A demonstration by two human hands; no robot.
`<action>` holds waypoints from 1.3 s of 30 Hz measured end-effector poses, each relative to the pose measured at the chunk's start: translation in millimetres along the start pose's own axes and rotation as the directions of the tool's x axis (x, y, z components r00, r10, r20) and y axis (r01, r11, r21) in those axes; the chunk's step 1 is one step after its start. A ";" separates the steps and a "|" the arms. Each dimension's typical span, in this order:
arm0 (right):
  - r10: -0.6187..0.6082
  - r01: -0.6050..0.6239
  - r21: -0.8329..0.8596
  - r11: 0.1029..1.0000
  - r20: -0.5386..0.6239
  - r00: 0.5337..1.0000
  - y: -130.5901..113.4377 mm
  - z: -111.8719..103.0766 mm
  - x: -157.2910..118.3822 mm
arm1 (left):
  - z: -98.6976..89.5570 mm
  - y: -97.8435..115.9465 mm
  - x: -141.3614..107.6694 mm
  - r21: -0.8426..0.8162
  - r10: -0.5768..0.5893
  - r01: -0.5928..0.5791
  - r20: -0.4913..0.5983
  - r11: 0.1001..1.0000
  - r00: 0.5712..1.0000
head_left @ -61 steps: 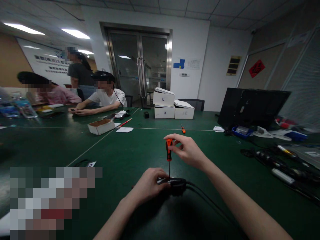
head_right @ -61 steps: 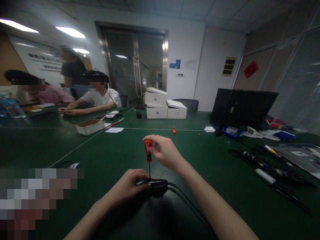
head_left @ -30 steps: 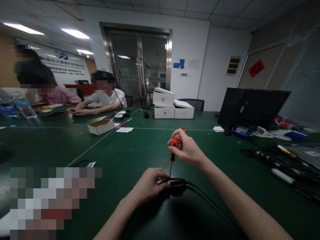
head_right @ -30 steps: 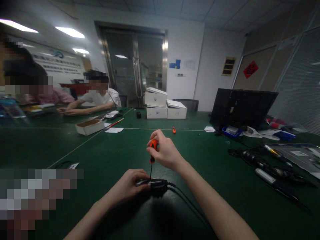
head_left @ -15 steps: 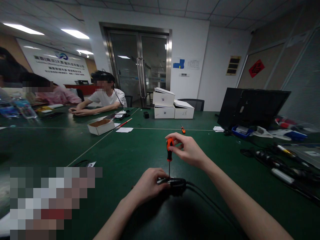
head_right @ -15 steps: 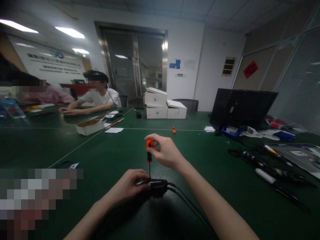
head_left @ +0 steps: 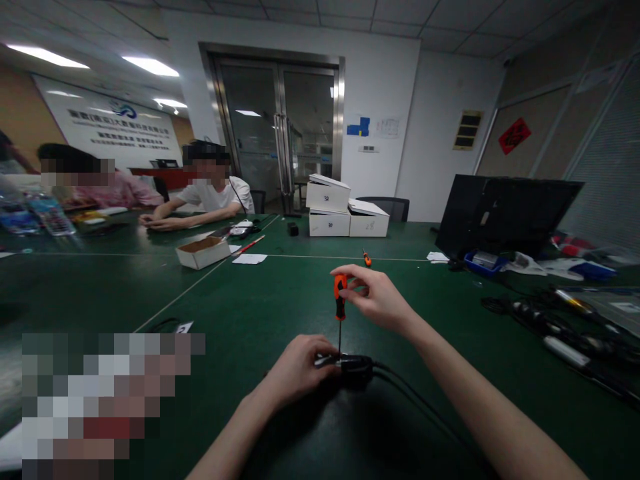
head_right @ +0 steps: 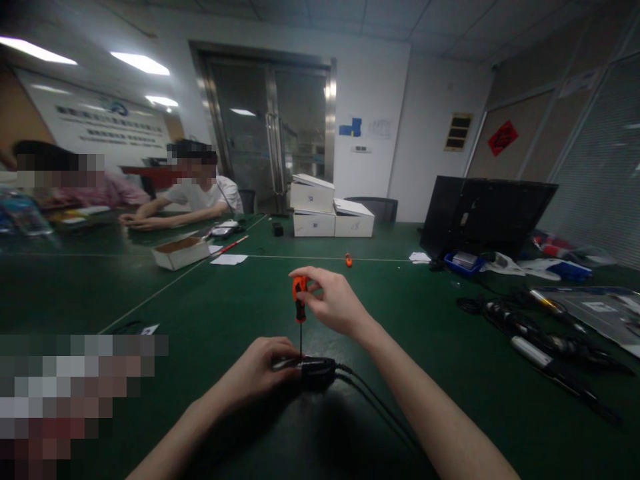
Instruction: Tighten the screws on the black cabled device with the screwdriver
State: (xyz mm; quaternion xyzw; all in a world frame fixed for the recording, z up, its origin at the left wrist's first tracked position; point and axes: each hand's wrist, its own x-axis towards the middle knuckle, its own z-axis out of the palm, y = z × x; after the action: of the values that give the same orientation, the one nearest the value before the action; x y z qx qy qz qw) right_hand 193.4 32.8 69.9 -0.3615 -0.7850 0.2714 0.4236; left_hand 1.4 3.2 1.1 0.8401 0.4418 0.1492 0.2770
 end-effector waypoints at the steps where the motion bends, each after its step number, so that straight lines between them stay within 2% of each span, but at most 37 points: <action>1: -0.003 0.003 -0.002 1.000 0.004 1.000 -0.5 -0.2 -0.2 | 0.1 -0.1 -0.1 -0.002 -0.001 0.001 -0.004 1.000 1.000; 9: 0.059 -0.059 0.009 0.998 -0.035 0.998 0.7 1.8 -1.7 | -0.7 1.2 -0.7 -0.029 -0.016 0.016 -0.007 0.999 1.000; 16: 0.012 -0.013 -0.095 0.995 -0.004 1.000 -2.3 -1.1 -1.6 | -1.5 1.8 -0.2 -0.010 -0.018 0.018 0.008 1.000 1.000; 23: 0.005 -0.008 -0.044 0.999 -0.064 0.998 -5.0 -7.0 -1.5 | -0.5 -0.2 0.4 0.001 -0.002 0.002 0.005 1.000 1.000; 27: -0.068 0.055 -0.159 0.986 -0.074 0.995 -6.2 -10.7 -1.0 | 0.3 -1.9 0.2 -0.002 0.008 -0.008 -0.003 1.000 1.000; 29: -0.074 0.065 -0.280 0.958 -0.021 0.997 -4.9 -7.7 -3.3 | 0.4 -1.7 -0.3 0.003 0.002 -0.002 -0.007 1.000 1.000; 31: -0.011 0.054 -0.400 0.915 0.109 0.994 -0.6 -0.8 -8.2 | 0.5 -1.5 -0.6 0.020 -0.007 0.007 -0.013 1.000 1.000; 33: 0.103 0.038 -0.469 0.882 0.271 0.957 6.6 8.1 -14.8 | 0.9 -1.7 -0.4 0.048 -0.010 0.011 -0.018 0.999 1.000; 35: 0.192 0.019 -0.491 0.871 0.376 0.907 14.7 16.5 -21.5 | 1.3 -2.3 0.1 0.076 -0.014 0.015 -0.015 0.997 1.000; 39: 0.266 -0.001 -0.519 0.855 0.437 0.859 24.6 24.8 -29.7 | 1.2 -2.7 1.0 0.091 -0.021 0.022 -0.021 0.996 1.000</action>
State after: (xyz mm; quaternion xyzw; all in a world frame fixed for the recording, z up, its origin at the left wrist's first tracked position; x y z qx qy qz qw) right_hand 191.7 20.7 25.7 -0.4329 -0.8815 0.1708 0.0796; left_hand 0.8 4.8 -1.5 0.8455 0.4599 0.1344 0.2356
